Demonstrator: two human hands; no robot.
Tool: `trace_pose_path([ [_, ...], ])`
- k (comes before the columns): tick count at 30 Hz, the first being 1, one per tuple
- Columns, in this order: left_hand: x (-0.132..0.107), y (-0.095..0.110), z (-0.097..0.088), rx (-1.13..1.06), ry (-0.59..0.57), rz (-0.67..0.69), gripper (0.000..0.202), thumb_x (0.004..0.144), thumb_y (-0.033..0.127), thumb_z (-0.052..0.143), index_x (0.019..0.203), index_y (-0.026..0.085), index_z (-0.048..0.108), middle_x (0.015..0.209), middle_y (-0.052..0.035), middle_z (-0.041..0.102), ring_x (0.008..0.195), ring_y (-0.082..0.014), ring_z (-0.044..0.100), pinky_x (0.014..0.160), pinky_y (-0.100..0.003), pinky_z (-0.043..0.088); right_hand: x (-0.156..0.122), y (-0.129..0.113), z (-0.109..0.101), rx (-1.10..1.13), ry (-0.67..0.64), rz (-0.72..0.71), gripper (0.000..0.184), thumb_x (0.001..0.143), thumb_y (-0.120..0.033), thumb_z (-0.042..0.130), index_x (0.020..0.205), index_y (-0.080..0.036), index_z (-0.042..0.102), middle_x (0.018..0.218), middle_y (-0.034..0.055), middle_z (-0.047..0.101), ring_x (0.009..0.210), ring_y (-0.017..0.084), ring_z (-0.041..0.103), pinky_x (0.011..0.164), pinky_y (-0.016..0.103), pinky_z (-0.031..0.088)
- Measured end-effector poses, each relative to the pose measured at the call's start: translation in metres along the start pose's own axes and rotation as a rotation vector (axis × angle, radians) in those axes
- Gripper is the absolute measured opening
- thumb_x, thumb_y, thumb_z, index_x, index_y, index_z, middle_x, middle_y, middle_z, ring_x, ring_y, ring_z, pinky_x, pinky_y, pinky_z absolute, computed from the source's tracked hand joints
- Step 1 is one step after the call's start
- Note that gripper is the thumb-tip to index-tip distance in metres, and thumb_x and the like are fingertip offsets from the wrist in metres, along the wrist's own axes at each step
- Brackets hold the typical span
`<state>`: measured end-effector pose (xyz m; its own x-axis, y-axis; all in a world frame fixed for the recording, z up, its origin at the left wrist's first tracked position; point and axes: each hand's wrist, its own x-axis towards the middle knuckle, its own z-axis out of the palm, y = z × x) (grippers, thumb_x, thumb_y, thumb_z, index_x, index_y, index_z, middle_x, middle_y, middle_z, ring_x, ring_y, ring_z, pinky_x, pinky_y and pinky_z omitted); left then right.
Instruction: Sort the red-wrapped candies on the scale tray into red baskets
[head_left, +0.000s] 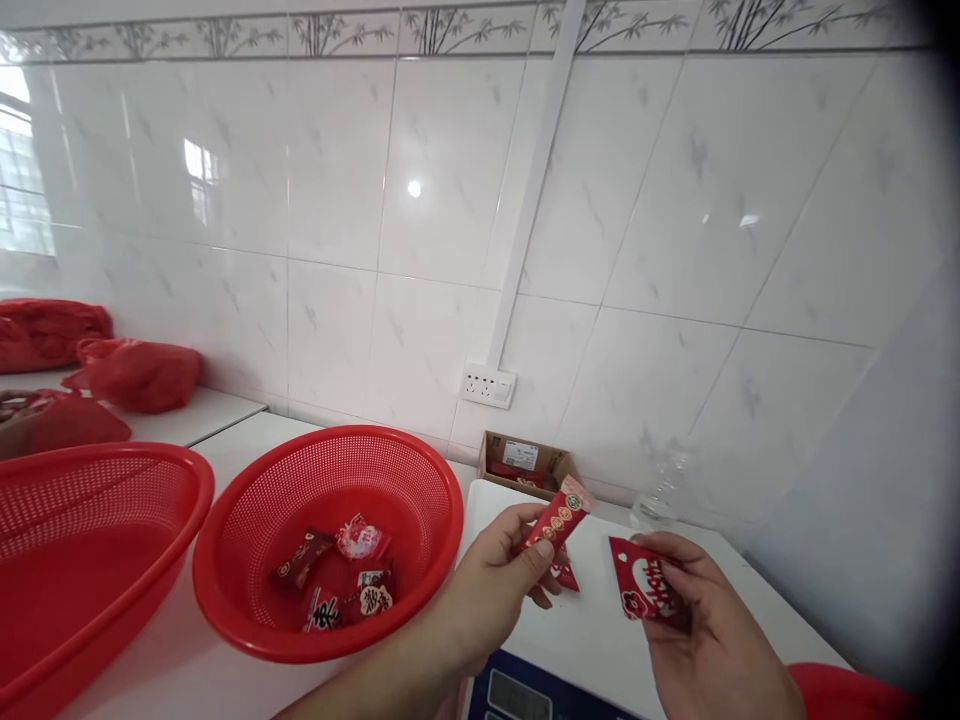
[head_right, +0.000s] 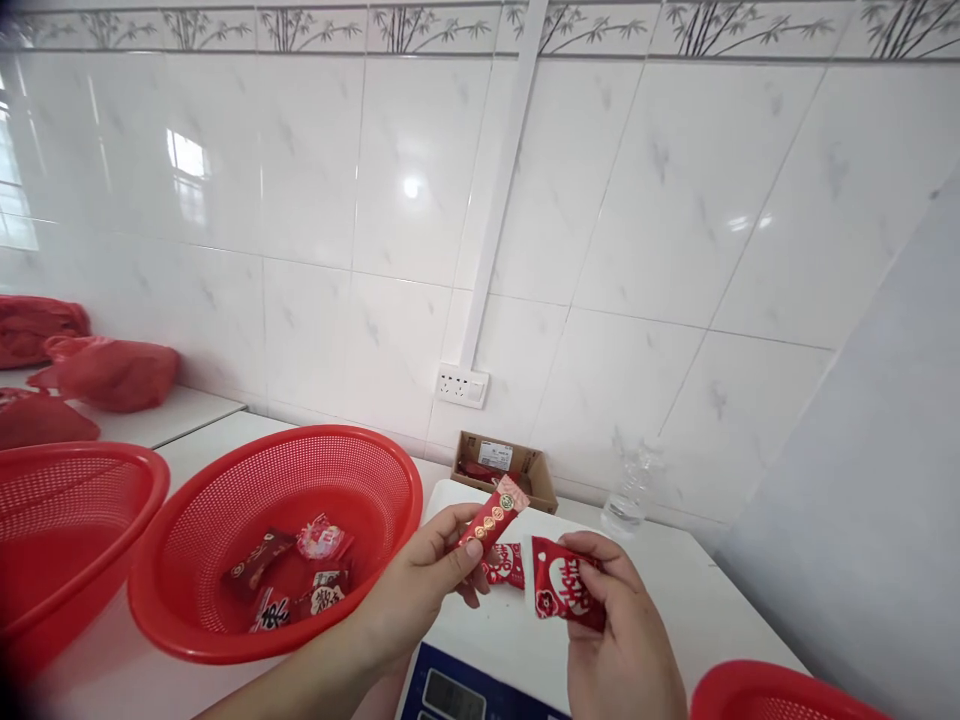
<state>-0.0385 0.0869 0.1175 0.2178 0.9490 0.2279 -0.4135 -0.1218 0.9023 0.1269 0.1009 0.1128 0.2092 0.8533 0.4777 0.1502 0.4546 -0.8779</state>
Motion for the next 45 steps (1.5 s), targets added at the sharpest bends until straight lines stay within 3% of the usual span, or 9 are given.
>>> trace_pose_path([
  [2, 0.0, -0.001, 0.001, 0.009, -0.005, 0.0, 0.051, 0.074, 0.045, 0.061, 0.114, 0.016, 0.049, 0.082, -0.0024, 0.055, 0.066, -0.0098, 0.051, 0.059, -0.023, 0.037, -0.003, -0.006, 0.005, 0.073, 0.004, 0.076, 0.012, 0.068, -0.035, 0.06, 0.074, -0.024, 0.06, 0.079, -0.0005, 0.06, 0.068, 0.016, 0.058, 0.055, 0.025, 0.05],
  [5, 0.0, -0.004, 0.0, 0.025, -0.019, 0.008, 0.048, 0.075, 0.044, 0.06, 0.111, 0.016, 0.049, 0.081, -0.0022, 0.055, 0.066, -0.0098, 0.051, 0.06, -0.023, 0.038, -0.008, -0.022, 0.017, 0.193, -0.029, 0.261, 0.025, 0.067, -0.045, 0.065, 0.08, -0.024, 0.06, 0.055, -0.0055, 0.051, 0.045, 0.011, 0.049, 0.041, 0.021, 0.043],
  [8, 0.0, -0.006, 0.0, 0.043, -0.033, 0.026, 0.042, 0.077, 0.041, 0.059, 0.108, 0.015, 0.049, 0.081, -0.0021, 0.055, 0.067, -0.0095, 0.049, 0.061, -0.023, 0.038, -0.011, -0.033, 0.026, 0.277, -0.096, 0.368, 0.035, 0.061, -0.051, 0.07, 0.076, -0.022, 0.059, 0.051, -0.0068, 0.049, 0.04, 0.009, 0.044, 0.037, 0.02, 0.039],
  [12, -0.001, -0.006, 0.003, 0.09, -0.095, 0.03, 0.035, 0.077, 0.038, 0.06, 0.101, 0.014, 0.052, 0.085, -0.0036, 0.055, 0.071, -0.0099, 0.048, 0.062, -0.022, 0.038, -0.01, -0.03, 0.028, 0.257, -0.168, 0.332, 0.034, 0.065, -0.05, 0.068, 0.059, -0.02, 0.052, 0.053, -0.0054, 0.05, 0.045, 0.009, 0.045, 0.041, 0.02, 0.041],
  [22, -0.002, -0.007, 0.002, 0.259, -0.171, 0.001, 0.039, 0.081, 0.047, 0.053, 0.094, 0.011, 0.056, 0.083, -0.004, 0.054, 0.066, -0.0091, 0.048, 0.062, -0.023, 0.039, -0.008, -0.024, 0.022, 0.242, -0.062, 0.279, 0.034, 0.065, -0.046, 0.07, 0.055, -0.018, 0.053, 0.054, -0.0049, 0.05, 0.048, 0.009, 0.046, 0.044, 0.018, 0.04],
  [34, -0.001, -0.006, 0.001, 0.333, -0.152, -0.021, 0.043, 0.078, 0.053, 0.052, 0.082, 0.01, 0.055, 0.072, -0.0021, 0.051, 0.064, -0.0103, 0.047, 0.062, -0.024, 0.039, -0.008, -0.022, 0.017, 0.283, -0.058, 0.352, 0.033, 0.062, -0.049, 0.073, 0.068, -0.02, 0.059, 0.057, -0.0054, 0.051, 0.053, 0.009, 0.049, 0.048, 0.016, 0.043],
  [45, 0.0, -0.005, 0.001, 0.354, -0.153, 0.01, 0.039, 0.078, 0.05, 0.052, 0.074, 0.011, 0.053, 0.066, -0.0007, 0.047, 0.062, -0.0103, 0.044, 0.059, -0.023, 0.037, -0.007, -0.023, 0.016, 0.188, -0.131, 0.342, 0.035, 0.064, -0.052, 0.068, 0.061, -0.019, 0.058, 0.055, -0.0034, 0.052, 0.05, 0.01, 0.046, 0.046, 0.019, 0.041],
])
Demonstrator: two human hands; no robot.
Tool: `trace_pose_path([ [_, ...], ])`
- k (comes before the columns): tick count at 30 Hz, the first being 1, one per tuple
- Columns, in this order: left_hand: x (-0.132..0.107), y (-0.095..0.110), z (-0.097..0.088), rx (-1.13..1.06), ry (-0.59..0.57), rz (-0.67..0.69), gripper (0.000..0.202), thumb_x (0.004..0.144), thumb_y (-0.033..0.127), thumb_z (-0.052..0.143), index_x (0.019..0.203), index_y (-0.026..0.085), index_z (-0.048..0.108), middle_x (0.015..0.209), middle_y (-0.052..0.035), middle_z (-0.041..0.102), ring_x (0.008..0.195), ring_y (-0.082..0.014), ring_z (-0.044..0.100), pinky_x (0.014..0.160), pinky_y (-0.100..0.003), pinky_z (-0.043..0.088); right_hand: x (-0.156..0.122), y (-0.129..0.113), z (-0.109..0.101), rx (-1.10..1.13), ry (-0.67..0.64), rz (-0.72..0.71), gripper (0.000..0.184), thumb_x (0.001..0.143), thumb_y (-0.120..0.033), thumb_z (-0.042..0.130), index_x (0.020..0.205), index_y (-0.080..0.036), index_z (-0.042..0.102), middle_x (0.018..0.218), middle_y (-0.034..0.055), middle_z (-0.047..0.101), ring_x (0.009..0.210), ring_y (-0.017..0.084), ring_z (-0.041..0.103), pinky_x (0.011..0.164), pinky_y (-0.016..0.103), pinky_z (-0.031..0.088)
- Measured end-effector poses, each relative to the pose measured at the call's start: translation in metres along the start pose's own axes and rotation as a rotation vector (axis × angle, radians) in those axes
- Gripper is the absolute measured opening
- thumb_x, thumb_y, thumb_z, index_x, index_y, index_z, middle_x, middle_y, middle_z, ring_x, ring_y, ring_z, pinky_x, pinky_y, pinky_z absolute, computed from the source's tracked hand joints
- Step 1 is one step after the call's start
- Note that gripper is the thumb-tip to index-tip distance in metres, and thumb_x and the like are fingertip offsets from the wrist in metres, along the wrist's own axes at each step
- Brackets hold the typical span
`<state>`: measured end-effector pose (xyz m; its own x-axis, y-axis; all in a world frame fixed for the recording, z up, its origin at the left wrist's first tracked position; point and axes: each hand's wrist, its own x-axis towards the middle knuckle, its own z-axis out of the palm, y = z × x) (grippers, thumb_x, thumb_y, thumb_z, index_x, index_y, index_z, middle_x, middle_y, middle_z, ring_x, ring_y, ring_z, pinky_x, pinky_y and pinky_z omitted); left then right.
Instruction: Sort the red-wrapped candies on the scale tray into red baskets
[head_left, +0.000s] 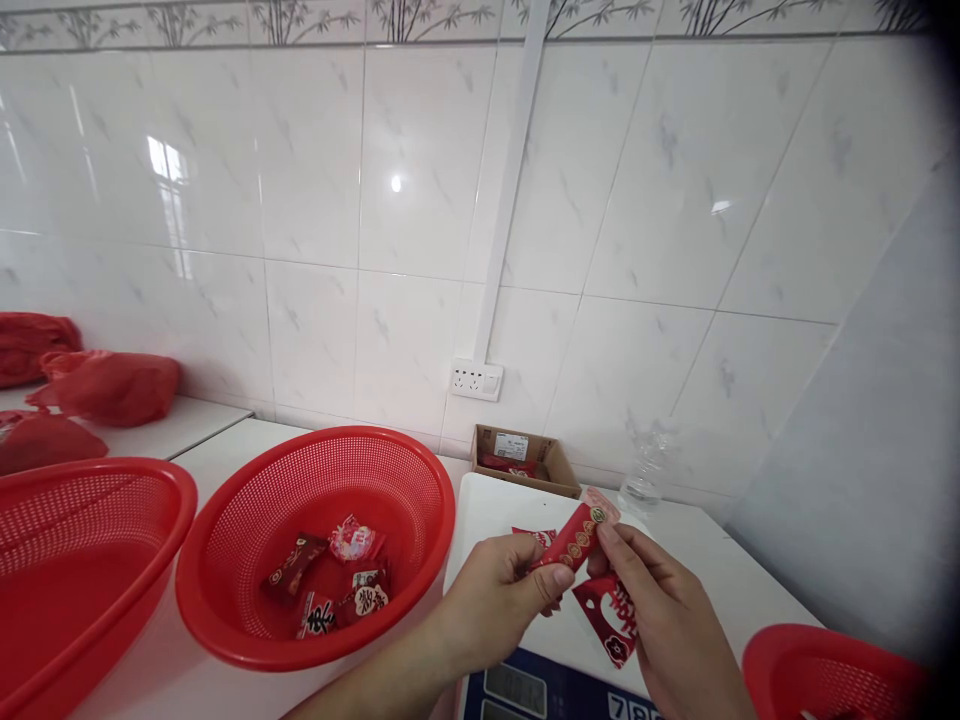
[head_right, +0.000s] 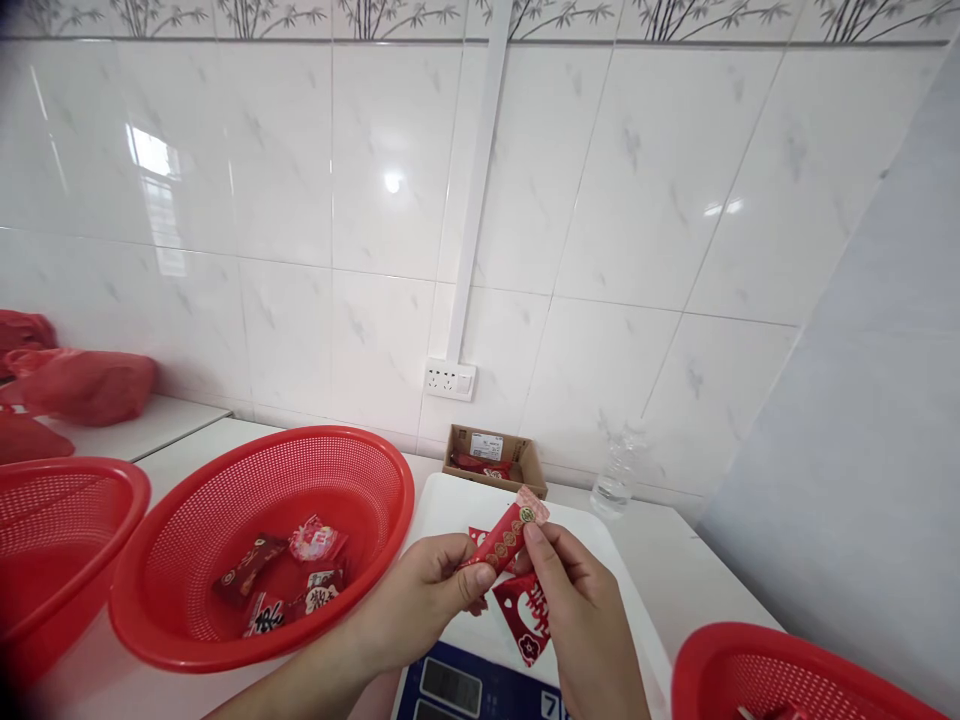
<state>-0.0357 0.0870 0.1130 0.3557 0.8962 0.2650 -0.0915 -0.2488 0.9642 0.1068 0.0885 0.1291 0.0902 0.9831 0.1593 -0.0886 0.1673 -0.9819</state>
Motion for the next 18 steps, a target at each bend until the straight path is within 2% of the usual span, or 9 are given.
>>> trace_pose_path([
  [5, -0.0004, -0.0007, 0.0002, 0.014, -0.016, 0.011, 0.04, 0.081, 0.051, 0.049, 0.078, 0.011, 0.054, 0.069, -0.0009, 0.047, 0.062, -0.0099, 0.043, 0.059, -0.023, 0.037, -0.0001, 0.0004, -0.0013, -0.076, -0.049, -0.014, 0.036, 0.066, -0.054, 0.065, 0.063, -0.019, 0.06, 0.056, -0.0015, 0.055, 0.052, 0.013, 0.048, 0.048, 0.021, 0.041],
  [12, -0.0012, 0.0013, 0.0011, -0.004, -0.008, -0.053, 0.045, 0.081, 0.055, 0.044, 0.08, 0.011, 0.053, 0.07, -0.0022, 0.05, 0.061, -0.0106, 0.047, 0.06, -0.025, 0.039, 0.0031, 0.0061, -0.0059, -0.029, 0.056, -0.004, 0.032, 0.064, -0.051, 0.069, 0.067, -0.021, 0.06, 0.057, -0.0029, 0.056, 0.054, 0.013, 0.049, 0.049, 0.022, 0.042],
  [18, 0.0004, -0.0016, 0.0012, -0.039, 0.025, -0.028, 0.046, 0.08, 0.055, 0.044, 0.082, 0.011, 0.055, 0.072, -0.003, 0.051, 0.061, -0.0104, 0.047, 0.06, -0.025, 0.039, 0.0015, 0.0048, -0.0051, -0.111, -0.05, 0.025, 0.034, 0.066, -0.053, 0.066, 0.062, -0.021, 0.056, 0.055, -0.0038, 0.053, 0.05, 0.011, 0.045, 0.046, 0.021, 0.037],
])
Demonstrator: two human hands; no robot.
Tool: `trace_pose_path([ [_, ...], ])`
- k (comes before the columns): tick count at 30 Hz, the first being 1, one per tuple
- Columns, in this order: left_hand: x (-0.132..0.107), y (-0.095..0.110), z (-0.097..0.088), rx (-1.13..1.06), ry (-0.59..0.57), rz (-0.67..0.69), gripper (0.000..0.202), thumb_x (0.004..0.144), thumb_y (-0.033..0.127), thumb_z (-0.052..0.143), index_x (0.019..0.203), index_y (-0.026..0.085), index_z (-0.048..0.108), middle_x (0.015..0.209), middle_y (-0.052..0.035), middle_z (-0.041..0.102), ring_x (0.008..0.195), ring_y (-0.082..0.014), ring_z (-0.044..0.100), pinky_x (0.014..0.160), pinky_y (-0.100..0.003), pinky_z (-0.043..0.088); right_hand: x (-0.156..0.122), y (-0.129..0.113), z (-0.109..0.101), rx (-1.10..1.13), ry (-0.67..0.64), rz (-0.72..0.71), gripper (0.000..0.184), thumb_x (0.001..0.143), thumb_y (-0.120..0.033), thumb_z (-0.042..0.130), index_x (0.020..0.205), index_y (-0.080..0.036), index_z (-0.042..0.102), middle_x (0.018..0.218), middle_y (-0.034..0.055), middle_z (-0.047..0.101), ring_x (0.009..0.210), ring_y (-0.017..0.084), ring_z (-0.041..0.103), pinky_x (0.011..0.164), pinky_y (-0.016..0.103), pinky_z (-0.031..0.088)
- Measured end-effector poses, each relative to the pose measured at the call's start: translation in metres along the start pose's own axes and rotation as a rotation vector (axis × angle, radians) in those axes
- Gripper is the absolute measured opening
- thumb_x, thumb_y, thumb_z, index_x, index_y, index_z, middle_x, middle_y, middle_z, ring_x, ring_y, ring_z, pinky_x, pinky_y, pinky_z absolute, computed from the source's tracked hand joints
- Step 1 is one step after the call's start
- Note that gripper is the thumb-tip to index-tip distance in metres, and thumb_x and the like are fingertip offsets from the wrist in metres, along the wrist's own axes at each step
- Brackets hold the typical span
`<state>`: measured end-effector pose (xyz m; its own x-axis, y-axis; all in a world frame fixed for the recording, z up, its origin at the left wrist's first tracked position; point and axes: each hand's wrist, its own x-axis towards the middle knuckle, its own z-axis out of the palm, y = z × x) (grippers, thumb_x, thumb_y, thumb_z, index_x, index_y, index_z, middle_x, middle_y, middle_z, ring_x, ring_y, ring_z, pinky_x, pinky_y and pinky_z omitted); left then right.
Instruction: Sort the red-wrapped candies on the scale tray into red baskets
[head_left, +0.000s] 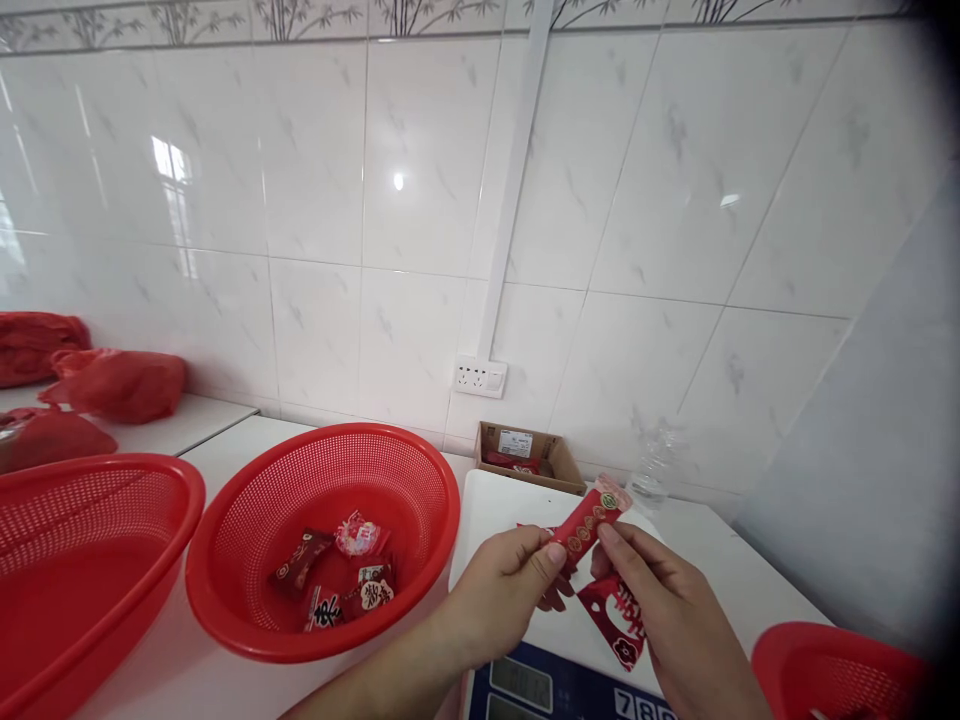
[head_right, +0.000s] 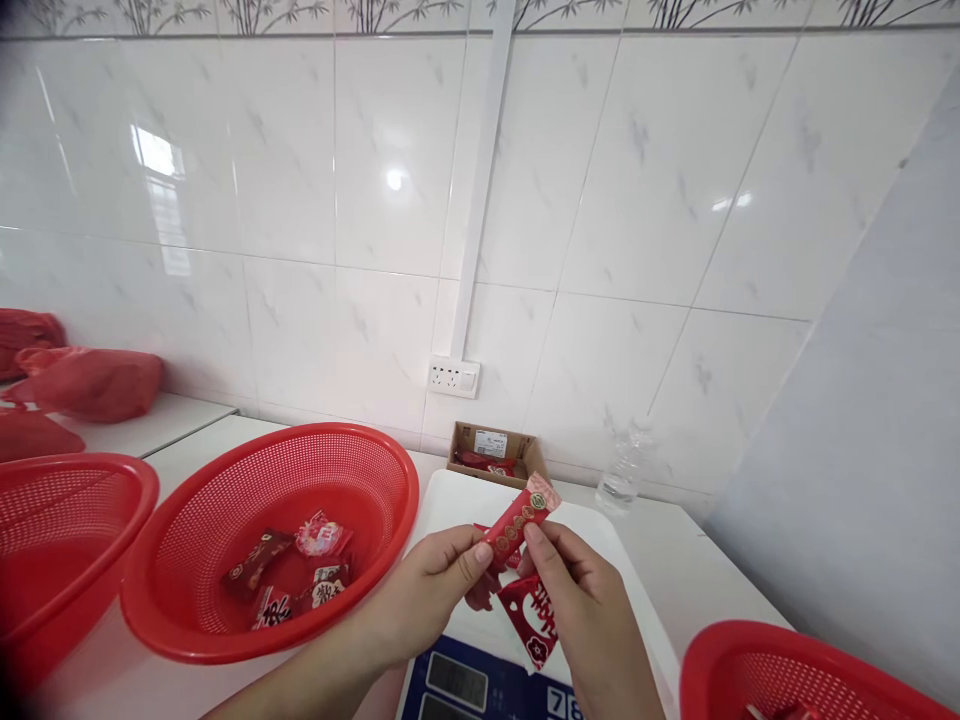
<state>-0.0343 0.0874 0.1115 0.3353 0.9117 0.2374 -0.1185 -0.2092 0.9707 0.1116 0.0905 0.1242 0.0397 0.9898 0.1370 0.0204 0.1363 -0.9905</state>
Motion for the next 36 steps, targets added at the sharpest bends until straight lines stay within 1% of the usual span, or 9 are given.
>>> trace_pose_path([
  [3, 0.0, 0.0, 0.0, -0.011, 0.007, 0.011, 0.047, 0.08, 0.057, 0.044, 0.082, 0.011, 0.055, 0.07, -0.0029, 0.051, 0.061, -0.0101, 0.046, 0.059, -0.024, 0.038, -0.002, -0.002, 0.001, -0.03, -0.046, 0.024, 0.038, 0.066, -0.055, 0.064, 0.059, -0.02, 0.052, 0.053, -0.0044, 0.05, 0.048, 0.01, 0.043, 0.044, 0.021, 0.035],
  [6, 0.0, 0.002, 0.0, -0.014, -0.014, 0.015, 0.047, 0.08, 0.057, 0.044, 0.08, 0.011, 0.055, 0.069, -0.002, 0.05, 0.06, -0.0099, 0.045, 0.059, -0.023, 0.038, -0.002, -0.002, 0.002, -0.024, -0.048, 0.029, 0.037, 0.066, -0.054, 0.065, 0.058, -0.019, 0.053, 0.053, -0.0041, 0.05, 0.048, 0.01, 0.044, 0.045, 0.02, 0.036],
  [11, -0.002, 0.002, 0.0, -0.008, -0.023, 0.003, 0.049, 0.08, 0.06, 0.04, 0.076, 0.013, 0.052, 0.067, -0.0009, 0.049, 0.059, -0.0101, 0.046, 0.057, -0.023, 0.038, 0.0, 0.0, 0.0, -0.023, -0.027, 0.026, 0.031, 0.066, -0.049, 0.067, 0.069, -0.02, 0.058, 0.057, -0.0021, 0.057, 0.052, 0.014, 0.051, 0.046, 0.022, 0.041],
  [16, -0.002, 0.004, 0.002, -0.002, 0.003, 0.001, 0.046, 0.08, 0.058, 0.042, 0.076, 0.014, 0.052, 0.066, -0.0004, 0.048, 0.059, -0.0101, 0.046, 0.057, -0.023, 0.037, -0.002, -0.003, 0.002, -0.019, -0.015, 0.039, 0.032, 0.066, -0.052, 0.065, 0.067, -0.021, 0.058, 0.058, -0.0013, 0.06, 0.051, 0.015, 0.052, 0.046, 0.024, 0.041],
  [20, -0.001, 0.002, 0.001, -0.011, 0.001, 0.008, 0.045, 0.081, 0.057, 0.041, 0.077, 0.013, 0.052, 0.068, -0.0008, 0.049, 0.059, -0.0104, 0.046, 0.058, -0.024, 0.037, -0.004, -0.007, 0.005, -0.014, -0.013, 0.044, 0.034, 0.064, -0.053, 0.066, 0.069, -0.02, 0.061, 0.061, 0.0006, 0.063, 0.05, 0.016, 0.053, 0.047, 0.025, 0.043],
  [24, 0.0, -0.003, 0.0, -0.016, -0.008, 0.005, 0.044, 0.083, 0.054, 0.041, 0.079, 0.013, 0.053, 0.068, -0.0009, 0.05, 0.059, -0.0102, 0.046, 0.058, -0.024, 0.037, -0.003, -0.007, 0.005, -0.04, 0.002, 0.029, 0.036, 0.065, -0.054, 0.065, 0.078, -0.02, 0.065, 0.058, -0.0003, 0.063, 0.052, 0.016, 0.054, 0.049, 0.026, 0.043],
  [28, 0.0, -0.007, 0.001, -0.028, -0.006, 0.011, 0.043, 0.083, 0.053, 0.041, 0.081, 0.012, 0.054, 0.07, -0.0015, 0.05, 0.06, -0.01, 0.046, 0.058, -0.024, 0.038, -0.002, -0.005, 0.004, -0.066, -0.014, 0.023, 0.039, 0.067, -0.054, 0.064, 0.087, -0.021, 0.066, 0.062, -0.0006, 0.065, 0.056, 0.016, 0.054, 0.051, 0.025, 0.043],
  [33, 0.0, -0.006, 0.002, -0.011, -0.008, 0.014, 0.045, 0.082, 0.055, 0.042, 0.078, 0.012, 0.054, 0.07, -0.0014, 0.049, 0.059, -0.0096, 0.045, 0.057, -0.023, 0.037, -0.002, -0.004, 0.003, -0.105, -0.035, 0.014, 0.041, 0.067, -0.058, 0.06, 0.085, -0.021, 0.065, 0.064, -0.0005, 0.065, 0.058, 0.018, 0.056, 0.053, 0.026, 0.043],
  [36, 0.0, -0.004, 0.002, 0.0, 0.011, 0.01, 0.043, 0.081, 0.055, 0.045, 0.081, 0.013, 0.054, 0.072, -0.0015, 0.051, 0.063, -0.0098, 0.046, 0.059, -0.023, 0.038, -0.001, -0.004, 0.002, -0.178, -0.056, -0.011, 0.042, 0.069, -0.059, 0.058, 0.084, -0.02, 0.064, 0.062, -0.0001, 0.064, 0.061, 0.019, 0.057, 0.055, 0.026, 0.043],
])
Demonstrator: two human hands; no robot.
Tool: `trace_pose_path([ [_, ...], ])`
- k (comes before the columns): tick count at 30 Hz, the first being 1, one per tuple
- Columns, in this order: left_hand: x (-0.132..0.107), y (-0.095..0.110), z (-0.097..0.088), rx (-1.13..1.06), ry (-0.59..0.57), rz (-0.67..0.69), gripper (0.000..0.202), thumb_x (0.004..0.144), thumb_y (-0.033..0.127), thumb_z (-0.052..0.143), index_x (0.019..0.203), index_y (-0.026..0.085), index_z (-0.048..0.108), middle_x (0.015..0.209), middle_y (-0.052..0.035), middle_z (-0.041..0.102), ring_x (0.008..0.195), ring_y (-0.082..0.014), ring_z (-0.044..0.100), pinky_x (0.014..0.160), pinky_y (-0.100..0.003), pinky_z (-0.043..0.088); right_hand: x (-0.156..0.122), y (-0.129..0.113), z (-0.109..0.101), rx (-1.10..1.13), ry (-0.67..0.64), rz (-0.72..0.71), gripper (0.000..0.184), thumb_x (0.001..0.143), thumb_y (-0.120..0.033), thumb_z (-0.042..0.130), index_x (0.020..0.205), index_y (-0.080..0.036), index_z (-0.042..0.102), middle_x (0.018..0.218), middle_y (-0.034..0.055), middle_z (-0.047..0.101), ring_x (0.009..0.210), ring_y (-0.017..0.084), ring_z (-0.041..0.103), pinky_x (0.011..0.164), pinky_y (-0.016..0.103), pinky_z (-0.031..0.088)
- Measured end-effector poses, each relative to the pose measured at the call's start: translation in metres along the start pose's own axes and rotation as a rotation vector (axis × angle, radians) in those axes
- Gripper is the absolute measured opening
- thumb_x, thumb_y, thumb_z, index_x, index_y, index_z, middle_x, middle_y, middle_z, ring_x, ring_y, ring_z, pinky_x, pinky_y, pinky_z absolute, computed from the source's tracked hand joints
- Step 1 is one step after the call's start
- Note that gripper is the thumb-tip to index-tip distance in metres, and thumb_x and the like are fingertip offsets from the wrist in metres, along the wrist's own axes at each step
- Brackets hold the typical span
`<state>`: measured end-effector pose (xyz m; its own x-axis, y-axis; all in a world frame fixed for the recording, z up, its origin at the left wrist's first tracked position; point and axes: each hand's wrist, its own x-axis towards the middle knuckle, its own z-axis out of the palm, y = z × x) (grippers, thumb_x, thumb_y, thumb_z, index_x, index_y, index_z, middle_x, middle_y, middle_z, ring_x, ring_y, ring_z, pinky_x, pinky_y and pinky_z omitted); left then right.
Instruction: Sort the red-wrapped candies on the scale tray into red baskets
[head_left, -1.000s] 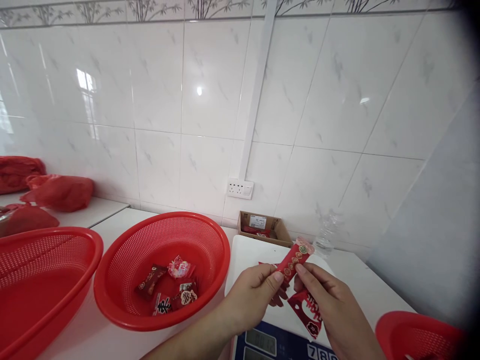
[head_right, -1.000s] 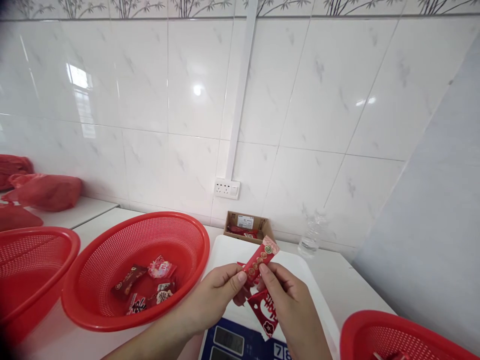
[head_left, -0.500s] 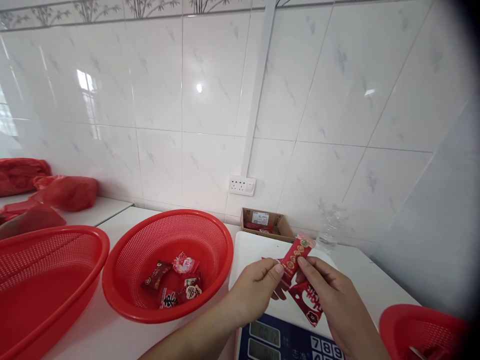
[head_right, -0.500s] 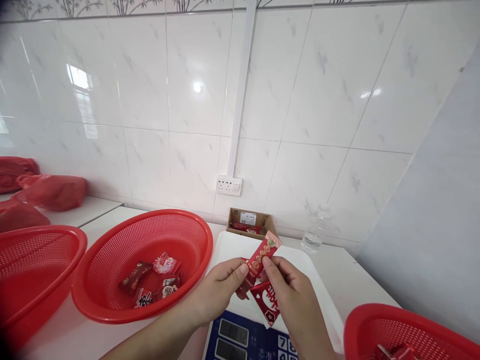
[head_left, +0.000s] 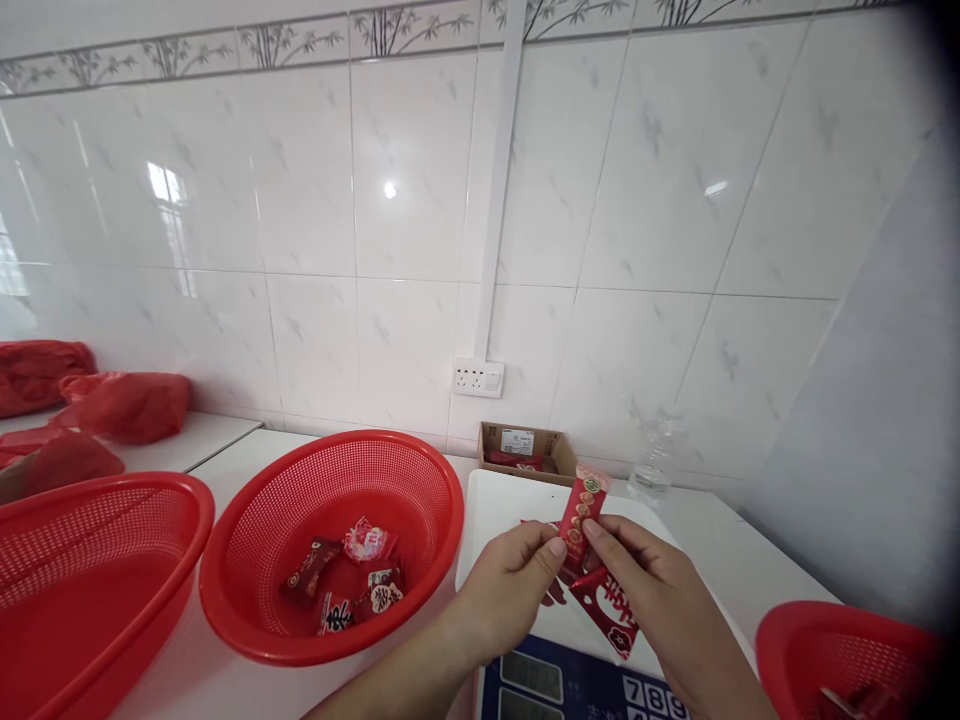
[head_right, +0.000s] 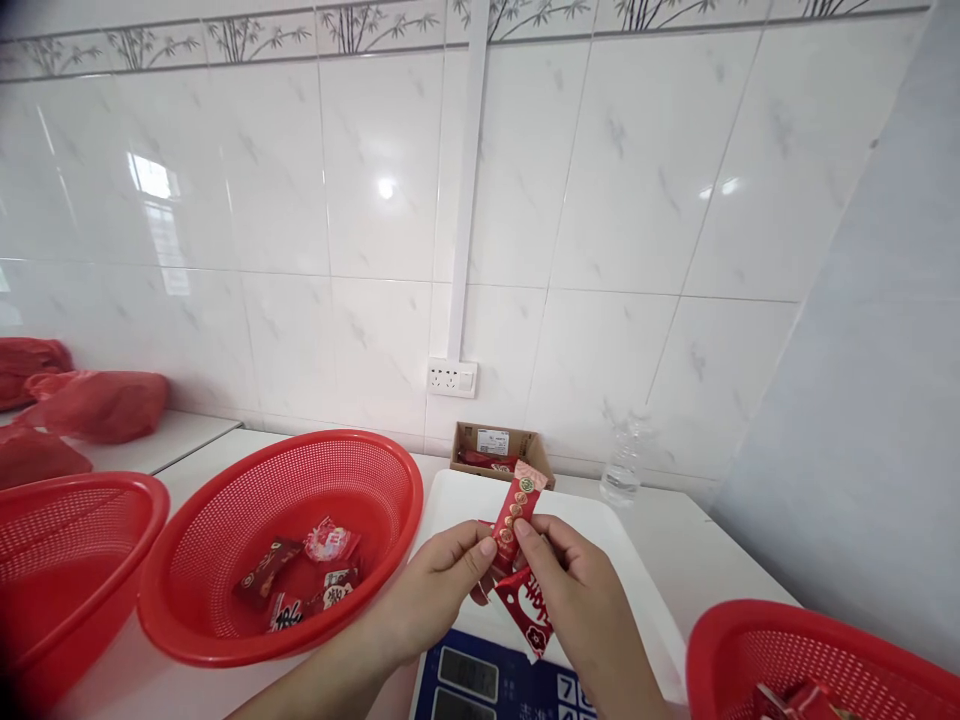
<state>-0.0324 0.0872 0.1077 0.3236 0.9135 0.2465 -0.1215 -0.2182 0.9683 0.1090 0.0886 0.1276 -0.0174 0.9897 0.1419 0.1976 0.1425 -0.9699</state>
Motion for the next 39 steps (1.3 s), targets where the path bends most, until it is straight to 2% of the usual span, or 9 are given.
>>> trace_pose_path([
  [5, -0.001, 0.002, 0.001, -0.035, 0.047, -0.006, 0.042, 0.077, 0.055, 0.051, 0.082, 0.013, 0.052, 0.072, -0.0008, 0.052, 0.065, -0.0101, 0.046, 0.062, -0.023, 0.038, 0.001, 0.0, 0.002, -0.089, -0.057, -0.02, 0.041, 0.072, -0.058, 0.054, 0.084, -0.02, 0.064, 0.064, 0.0002, 0.065, 0.063, 0.019, 0.058, 0.058, 0.026, 0.044],
  [9, 0.0, 0.002, 0.0, -0.008, 0.074, 0.001, 0.043, 0.075, 0.057, 0.052, 0.078, 0.014, 0.051, 0.069, -0.0003, 0.052, 0.064, -0.0106, 0.046, 0.062, -0.024, 0.038, 0.0, 0.001, 0.005, -0.083, -0.007, -0.048, 0.038, 0.072, -0.055, 0.056, 0.082, -0.02, 0.064, 0.062, 0.0003, 0.065, 0.058, 0.018, 0.058, 0.054, 0.026, 0.044],
  [15, -0.001, 0.003, -0.001, 0.025, 0.087, 0.021, 0.042, 0.076, 0.056, 0.051, 0.077, 0.014, 0.05, 0.068, 0.0004, 0.05, 0.064, -0.0107, 0.046, 0.062, -0.024, 0.037, -0.004, -0.002, 0.008, -0.117, -0.014, -0.032, 0.038, 0.072, -0.055, 0.055, 0.084, -0.02, 0.064, 0.062, -0.0008, 0.065, 0.056, 0.017, 0.056, 0.053, 0.026, 0.042],
  [21, 0.0, 0.003, 0.001, -0.01, 0.096, -0.027, 0.042, 0.074, 0.056, 0.054, 0.078, 0.014, 0.052, 0.068, 0.0001, 0.052, 0.065, -0.011, 0.048, 0.063, -0.025, 0.037, -0.006, -0.004, 0.011, -0.126, 0.057, -0.067, 0.036, 0.071, -0.054, 0.054, 0.077, -0.02, 0.065, 0.057, -0.0018, 0.062, 0.052, 0.015, 0.053, 0.05, 0.025, 0.04],
  [28, 0.001, -0.002, -0.001, -0.008, 0.105, 0.013, 0.04, 0.077, 0.051, 0.055, 0.084, 0.012, 0.057, 0.072, -0.0014, 0.055, 0.068, -0.0109, 0.049, 0.064, -0.024, 0.037, -0.003, -0.002, 0.003, -0.171, -0.053, -0.055, 0.034, 0.075, -0.053, 0.053, 0.081, -0.021, 0.064, 0.061, -0.0025, 0.063, 0.059, 0.016, 0.057, 0.055, 0.024, 0.043],
  [34, 0.002, 0.0, -0.001, -0.049, 0.117, -0.003, 0.041, 0.075, 0.052, 0.057, 0.082, 0.011, 0.055, 0.071, -0.0014, 0.056, 0.066, -0.0109, 0.05, 0.063, -0.024, 0.038, -0.001, 0.004, 0.005, -0.124, -0.063, -0.035, 0.042, 0.076, -0.055, 0.051, 0.1, -0.021, 0.06, 0.07, -0.0003, 0.066, 0.065, 0.018, 0.06, 0.059, 0.027, 0.046],
  [39, 0.004, 0.0, -0.002, -0.095, 0.096, -0.015, 0.04, 0.073, 0.049, 0.061, 0.082, 0.01, 0.055, 0.069, -0.001, 0.055, 0.065, -0.01, 0.05, 0.064, -0.024, 0.039, 0.0, 0.003, 0.005, -0.162, -0.089, -0.08, 0.038, 0.079, -0.054, 0.048, 0.091, -0.021, 0.063, 0.068, -0.0011, 0.065, 0.064, 0.017, 0.058, 0.059, 0.026, 0.045],
])
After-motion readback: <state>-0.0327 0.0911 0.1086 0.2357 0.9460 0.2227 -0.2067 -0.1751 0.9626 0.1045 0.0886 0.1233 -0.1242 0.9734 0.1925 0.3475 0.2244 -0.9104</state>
